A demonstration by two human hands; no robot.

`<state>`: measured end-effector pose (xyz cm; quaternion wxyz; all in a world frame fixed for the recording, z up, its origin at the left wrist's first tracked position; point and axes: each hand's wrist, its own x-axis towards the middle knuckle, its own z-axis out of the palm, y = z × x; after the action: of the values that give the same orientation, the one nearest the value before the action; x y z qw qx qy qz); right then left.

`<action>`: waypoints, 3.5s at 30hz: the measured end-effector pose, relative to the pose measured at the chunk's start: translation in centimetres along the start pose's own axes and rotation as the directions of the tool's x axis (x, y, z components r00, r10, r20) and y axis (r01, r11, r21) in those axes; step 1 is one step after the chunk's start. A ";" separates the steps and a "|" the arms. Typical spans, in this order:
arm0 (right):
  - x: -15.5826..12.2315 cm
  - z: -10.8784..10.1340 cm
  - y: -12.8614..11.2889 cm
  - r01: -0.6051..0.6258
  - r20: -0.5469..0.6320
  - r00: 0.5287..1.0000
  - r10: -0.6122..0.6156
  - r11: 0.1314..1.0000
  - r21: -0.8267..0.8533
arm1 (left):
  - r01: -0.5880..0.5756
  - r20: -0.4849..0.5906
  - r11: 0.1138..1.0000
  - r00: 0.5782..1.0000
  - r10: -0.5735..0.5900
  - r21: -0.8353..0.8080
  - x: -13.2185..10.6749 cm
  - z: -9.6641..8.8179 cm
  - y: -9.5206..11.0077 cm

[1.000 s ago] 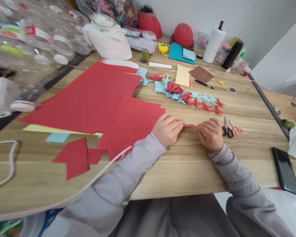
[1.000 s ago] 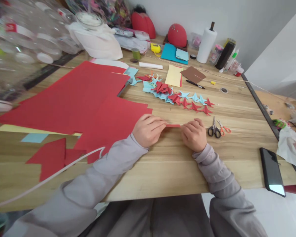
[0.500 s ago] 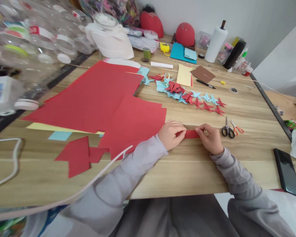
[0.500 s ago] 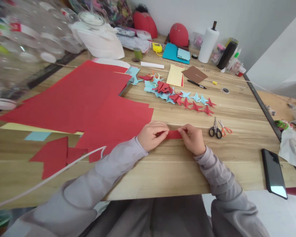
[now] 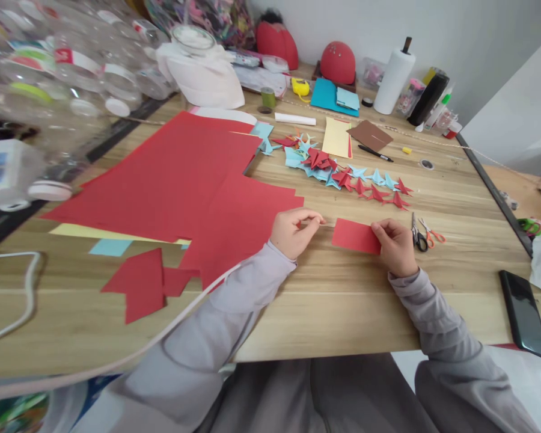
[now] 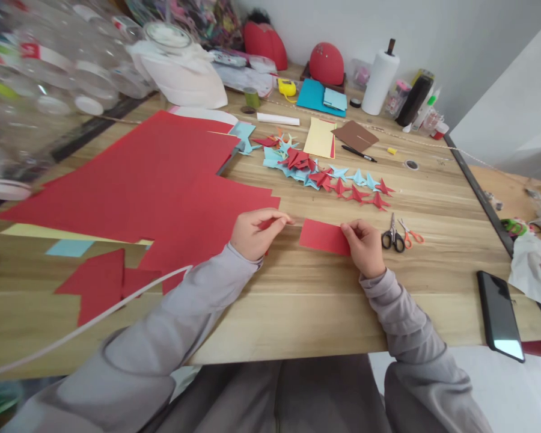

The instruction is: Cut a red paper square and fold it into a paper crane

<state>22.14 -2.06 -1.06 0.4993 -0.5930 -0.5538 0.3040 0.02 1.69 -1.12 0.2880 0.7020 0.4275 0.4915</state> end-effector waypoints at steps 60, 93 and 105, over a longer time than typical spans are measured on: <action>-1.8 1.5 -1.3 -0.195 0.330 0.936 0.122 0.960 0.198 | 0.657 0.446 0.642 0.748 -0.492 -0.395 -1.2 2.7 3.0; -1.0 0.9 -1.8 -0.405 0.238 0.912 0.335 0.829 0.387 | -0.382 0.087 0.901 0.924 0.372 0.204 -1.8 1.8 1.5; -0.5 0.1 -1.7 -0.503 0.316 0.861 0.399 0.766 0.401 | -0.476 0.167 0.807 0.879 0.446 0.349 -1.0 0.5 1.1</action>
<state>21.37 -2.75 0.38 0.4774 -0.5340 -0.3533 0.6017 0.63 0.32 -0.85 0.0346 0.8451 0.3197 0.4271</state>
